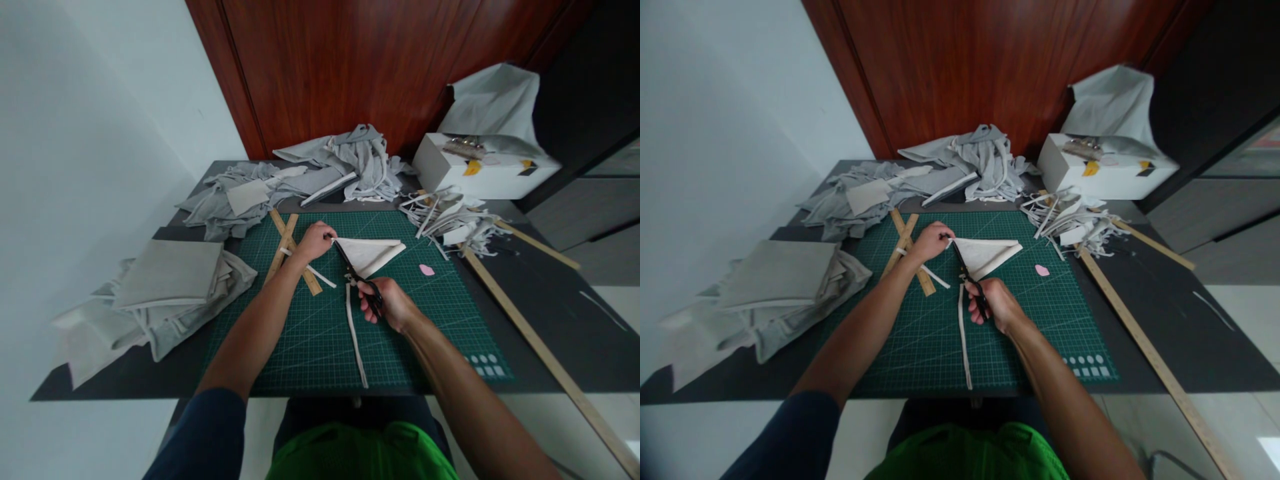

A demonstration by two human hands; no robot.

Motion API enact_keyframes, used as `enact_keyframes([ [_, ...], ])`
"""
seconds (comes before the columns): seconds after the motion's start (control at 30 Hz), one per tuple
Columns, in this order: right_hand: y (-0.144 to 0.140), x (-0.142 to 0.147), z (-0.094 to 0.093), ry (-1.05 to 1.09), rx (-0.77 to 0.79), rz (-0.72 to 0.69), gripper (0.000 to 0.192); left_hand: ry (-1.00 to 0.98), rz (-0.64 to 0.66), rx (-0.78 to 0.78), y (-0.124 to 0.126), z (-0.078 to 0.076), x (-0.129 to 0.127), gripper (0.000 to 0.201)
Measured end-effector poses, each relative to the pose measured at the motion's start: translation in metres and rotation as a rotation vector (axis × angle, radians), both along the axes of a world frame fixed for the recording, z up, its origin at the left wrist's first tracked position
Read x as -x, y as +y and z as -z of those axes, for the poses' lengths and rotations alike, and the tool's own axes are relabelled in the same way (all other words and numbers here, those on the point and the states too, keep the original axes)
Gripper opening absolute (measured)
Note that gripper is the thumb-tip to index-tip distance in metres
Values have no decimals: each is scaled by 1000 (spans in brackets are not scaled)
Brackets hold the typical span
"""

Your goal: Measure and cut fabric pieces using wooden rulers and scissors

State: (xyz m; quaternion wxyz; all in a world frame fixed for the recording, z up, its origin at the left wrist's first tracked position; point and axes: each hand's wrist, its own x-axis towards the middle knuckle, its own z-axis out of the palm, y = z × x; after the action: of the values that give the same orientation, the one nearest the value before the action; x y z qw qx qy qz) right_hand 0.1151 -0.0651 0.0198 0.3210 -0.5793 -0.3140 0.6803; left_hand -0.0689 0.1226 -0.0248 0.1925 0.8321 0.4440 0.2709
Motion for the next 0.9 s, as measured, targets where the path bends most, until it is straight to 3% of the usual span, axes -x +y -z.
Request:
enact_keyframes([
  [0.33, 6, 11, 2, -20, -3, 28, 23, -22, -27, 30, -1, 1, 1, 27],
  [0.67, 9, 10, 5, -44, -21, 0, 23, -11, 15, -12, 2, 5, 1, 34],
  [0.9, 12, 11, 1, -57, -14, 3, 23, 43, -21, -54, 0, 6, -1, 33],
])
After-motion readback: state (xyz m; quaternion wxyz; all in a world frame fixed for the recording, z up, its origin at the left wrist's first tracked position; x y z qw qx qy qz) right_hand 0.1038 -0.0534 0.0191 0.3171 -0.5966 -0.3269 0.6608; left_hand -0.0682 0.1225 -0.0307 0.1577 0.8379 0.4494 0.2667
